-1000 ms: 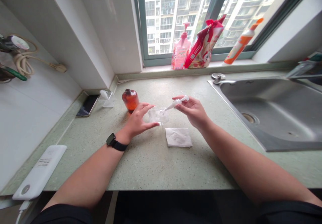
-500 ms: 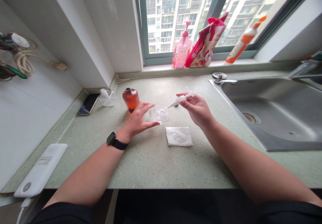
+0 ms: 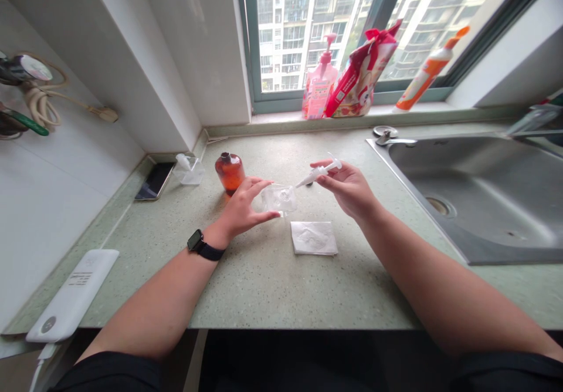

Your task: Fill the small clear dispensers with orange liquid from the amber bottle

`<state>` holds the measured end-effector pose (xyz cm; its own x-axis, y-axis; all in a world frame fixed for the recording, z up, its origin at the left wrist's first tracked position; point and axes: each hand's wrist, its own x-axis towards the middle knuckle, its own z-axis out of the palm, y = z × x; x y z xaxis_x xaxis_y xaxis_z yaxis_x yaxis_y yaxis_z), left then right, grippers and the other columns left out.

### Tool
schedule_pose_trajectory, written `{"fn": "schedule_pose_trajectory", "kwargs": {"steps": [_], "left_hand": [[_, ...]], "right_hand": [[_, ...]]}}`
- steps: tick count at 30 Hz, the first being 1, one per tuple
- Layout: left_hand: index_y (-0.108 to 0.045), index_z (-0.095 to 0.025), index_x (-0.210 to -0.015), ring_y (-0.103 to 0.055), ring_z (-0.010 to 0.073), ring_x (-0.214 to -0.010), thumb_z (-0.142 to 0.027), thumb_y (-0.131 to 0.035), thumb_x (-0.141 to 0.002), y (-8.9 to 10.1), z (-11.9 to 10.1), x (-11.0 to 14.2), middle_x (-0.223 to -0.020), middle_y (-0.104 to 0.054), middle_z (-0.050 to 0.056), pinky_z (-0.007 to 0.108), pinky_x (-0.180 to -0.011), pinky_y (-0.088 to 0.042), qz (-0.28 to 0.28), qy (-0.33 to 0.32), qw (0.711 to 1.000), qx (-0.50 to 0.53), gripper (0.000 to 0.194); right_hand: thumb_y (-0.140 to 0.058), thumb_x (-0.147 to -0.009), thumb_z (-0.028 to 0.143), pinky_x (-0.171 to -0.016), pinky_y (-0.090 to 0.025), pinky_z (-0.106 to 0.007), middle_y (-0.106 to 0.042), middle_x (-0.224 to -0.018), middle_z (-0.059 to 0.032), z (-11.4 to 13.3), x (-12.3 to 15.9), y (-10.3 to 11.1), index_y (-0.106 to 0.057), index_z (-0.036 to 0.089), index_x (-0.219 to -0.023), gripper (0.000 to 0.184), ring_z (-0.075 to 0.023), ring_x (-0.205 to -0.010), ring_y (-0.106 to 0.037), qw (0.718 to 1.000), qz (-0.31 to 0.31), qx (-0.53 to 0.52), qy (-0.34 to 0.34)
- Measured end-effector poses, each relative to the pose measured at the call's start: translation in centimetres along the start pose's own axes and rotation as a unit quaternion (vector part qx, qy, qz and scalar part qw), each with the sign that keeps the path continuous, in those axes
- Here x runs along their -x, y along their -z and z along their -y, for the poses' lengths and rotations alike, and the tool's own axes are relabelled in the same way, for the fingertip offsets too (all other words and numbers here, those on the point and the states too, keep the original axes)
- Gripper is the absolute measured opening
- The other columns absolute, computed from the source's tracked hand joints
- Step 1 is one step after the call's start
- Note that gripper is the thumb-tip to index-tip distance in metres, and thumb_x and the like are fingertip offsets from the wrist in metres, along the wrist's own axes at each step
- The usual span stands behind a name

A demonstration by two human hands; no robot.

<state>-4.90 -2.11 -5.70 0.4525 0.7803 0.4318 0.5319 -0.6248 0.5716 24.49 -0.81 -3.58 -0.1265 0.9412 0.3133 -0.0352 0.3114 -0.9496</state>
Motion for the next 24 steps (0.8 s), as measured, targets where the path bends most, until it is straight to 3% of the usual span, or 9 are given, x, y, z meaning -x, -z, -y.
{"fn": "schedule_pose_trajectory", "kwargs": {"steps": [12, 24], "left_hand": [[-0.062, -0.028, -0.149, -0.063, 0.0314, -0.130, -0.067, -0.083, -0.086, 0.0, 0.1, 0.0, -0.140, -0.062, 0.012, 0.053, -0.119, -0.052, 0.003, 0.002, 1.000, -0.001, 0.077], [-0.062, -0.029, -0.149, -0.063, 0.0315, -0.130, -0.068, -0.083, -0.087, 0.1, 0.0, 0.0, -0.140, -0.062, 0.012, 0.053, -0.119, -0.052, 0.007, 0.005, 1.000, -0.002, 0.076]], "right_hand": [[-0.098, -0.069, 0.058, -0.079, -0.059, -0.038, -0.074, -0.085, -0.0004, -0.5, -0.7, 0.8, -0.083, 0.026, -0.103, 0.048, -0.0169, -0.078, -0.067, 0.997, 0.001, -0.050, -0.052], [-0.097, -0.072, 0.052, -0.085, -0.059, -0.040, -0.074, -0.093, -0.0002, -1.2, -1.0, 1.7, -0.079, 0.028, -0.114, 0.051, -0.0176, -0.084, -0.069, 0.995, 0.048, -0.038, -0.076]]}}
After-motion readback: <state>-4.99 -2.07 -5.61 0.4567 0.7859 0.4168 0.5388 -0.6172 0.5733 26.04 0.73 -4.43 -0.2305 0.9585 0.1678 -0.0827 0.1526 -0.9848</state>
